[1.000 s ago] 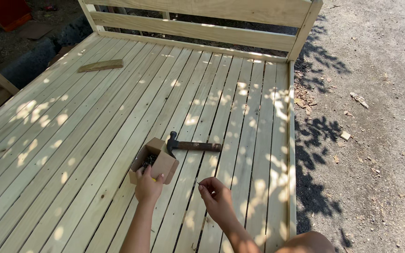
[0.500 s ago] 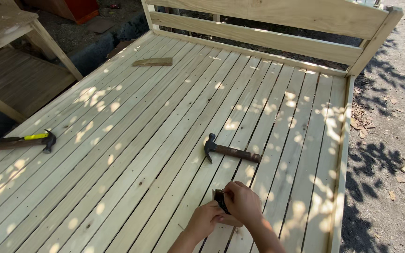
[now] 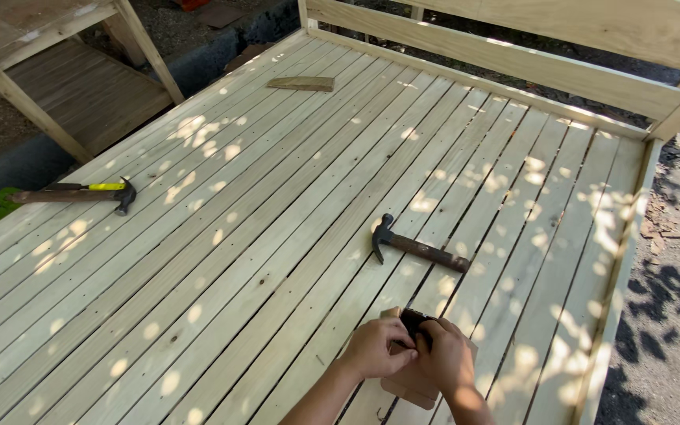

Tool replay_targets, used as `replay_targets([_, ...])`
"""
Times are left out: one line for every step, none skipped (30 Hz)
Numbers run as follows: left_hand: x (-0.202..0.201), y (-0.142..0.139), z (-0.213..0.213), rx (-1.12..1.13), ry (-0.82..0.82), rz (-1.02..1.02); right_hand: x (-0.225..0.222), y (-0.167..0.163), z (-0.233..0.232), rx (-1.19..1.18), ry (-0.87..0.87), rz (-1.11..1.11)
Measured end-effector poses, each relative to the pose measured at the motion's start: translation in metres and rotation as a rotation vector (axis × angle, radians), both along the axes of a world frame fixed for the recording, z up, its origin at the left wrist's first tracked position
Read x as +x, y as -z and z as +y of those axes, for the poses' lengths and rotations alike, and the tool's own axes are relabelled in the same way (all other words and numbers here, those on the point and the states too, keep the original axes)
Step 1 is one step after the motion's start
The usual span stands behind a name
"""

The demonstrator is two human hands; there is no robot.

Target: The person picks up scattered nails from a wooden bed frame and places them into a cardboard nail box. They then use a hammer and a small wood block to drive nails into the slats of the bed frame, working along the frame and reaching into the nail box for more nails.

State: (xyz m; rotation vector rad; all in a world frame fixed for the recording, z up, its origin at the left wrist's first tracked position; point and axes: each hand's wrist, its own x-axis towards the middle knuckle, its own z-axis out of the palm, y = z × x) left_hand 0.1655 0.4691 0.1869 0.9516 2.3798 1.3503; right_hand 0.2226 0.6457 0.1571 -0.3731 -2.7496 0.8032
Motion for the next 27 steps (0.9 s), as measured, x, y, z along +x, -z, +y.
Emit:
replay_targets([-0.003, -0.008, -0.002, 0.074, -0.055, -0.020, 0.001, -0.004, 0.000, -0.166, 0.033, -0.003])
replay_targets([-0.010, -0.014, -0.001, 0.089, -0.152, 0.019, 0.001, -0.008, 0.000, -0.332, 0.064, 0.002])
replay_targets([-0.018, -0.016, 0.003, 0.105, -0.253, 0.057, 0.001, -0.010, 0.004, -0.498, 0.090, 0.014])
replay_targets([-0.029, -0.016, 0.010, 0.058, -0.299, 0.025, 0.000, -0.011, 0.010, -0.551, 0.215, 0.026])
replay_targets([-0.043, -0.013, 0.020, 0.008, -0.346, -0.006, -0.001, -0.011, 0.018, -0.605, 0.339, 0.040])
replay_targets([-0.058, -0.008, 0.031, -0.063, -0.303, -0.008, -0.001, -0.008, 0.026, -0.659, 0.461, 0.057])
replay_targets([-0.075, -0.002, 0.045, -0.134, -0.260, -0.004, 0.000, -0.003, 0.035, -0.520, 0.440, -0.039])
replay_targets([-0.090, 0.004, 0.061, -0.142, -0.237, 0.141, 0.000, 0.003, 0.045, -0.384, 0.420, -0.135])
replay_targets([-0.105, 0.010, 0.078, -0.146, -0.216, 0.286, 0.000, 0.012, 0.056, -0.248, 0.395, -0.234])
replay_targets([-0.116, 0.015, 0.093, -0.147, -0.194, 0.431, 0.004, 0.022, 0.063, -0.140, 0.360, -0.433])
replay_targets([-0.125, 0.021, 0.107, -0.278, -0.153, 0.293, 0.013, 0.034, 0.067, -0.031, 0.324, -0.635])
replay_targets([-0.138, 0.023, 0.122, -0.409, -0.114, 0.158, 0.014, 0.045, 0.074, 0.079, 0.284, -0.834])
replay_targets([-0.151, 0.025, 0.138, -0.541, -0.074, 0.025, 0.015, 0.057, 0.081, 0.073, 0.252, -0.846])
replay_targets([-0.164, 0.025, 0.152, -0.579, -0.059, 0.101, 0.015, 0.070, 0.086, 0.065, 0.217, -0.855])
replay_targets([-0.175, 0.023, 0.171, -0.617, -0.041, 0.171, 0.008, 0.078, 0.101, 0.063, 0.198, -0.797])
replay_targets([-0.180, 0.029, 0.182, -0.656, -0.024, 0.237, 0.005, 0.089, 0.112, 0.059, 0.176, -0.743])
replay_targets([-0.185, 0.030, 0.191, -0.696, -0.030, 0.265, 0.003, 0.095, 0.122, 0.053, 0.157, -0.687])
replay_targets([-0.192, 0.029, 0.202, -0.731, -0.038, 0.298, 0.000, 0.099, 0.129, 0.021, 0.164, -0.735])
replay_targets([-0.199, 0.029, 0.214, -0.760, -0.052, 0.336, -0.005, 0.104, 0.135, -0.006, 0.170, -0.777])
replay_targets([-0.204, 0.028, 0.225, -0.828, -0.032, 0.307, -0.013, 0.105, 0.142, -0.032, 0.175, -0.816])
replay_targets([-0.206, 0.027, 0.231, -0.899, -0.010, 0.275, -0.019, 0.104, 0.150, -0.044, 0.167, -0.834])
replay_targets([-0.206, 0.026, 0.236, -0.974, 0.015, 0.239, -0.023, 0.101, 0.153, -0.059, 0.155, -0.858])
replay_targets([-0.206, 0.024, 0.239, -0.993, 0.078, 0.261, -0.026, 0.097, 0.154, -0.075, 0.141, -0.881])
replay_targets([-0.205, 0.023, 0.239, -1.011, 0.137, 0.284, -0.028, 0.093, 0.154, -0.077, 0.151, -0.876])
replay_targets([-0.203, 0.020, 0.235, -1.029, 0.193, 0.306, -0.028, 0.087, 0.151, -0.077, 0.158, -0.871])
replay_targets([-0.200, 0.018, 0.229, -1.024, 0.247, 0.322, -0.026, 0.082, 0.147, -0.078, 0.163, -0.866])
replay_targets([-0.196, 0.013, 0.219, -1.017, 0.299, 0.343, -0.023, 0.076, 0.139, -0.075, 0.164, -0.856])
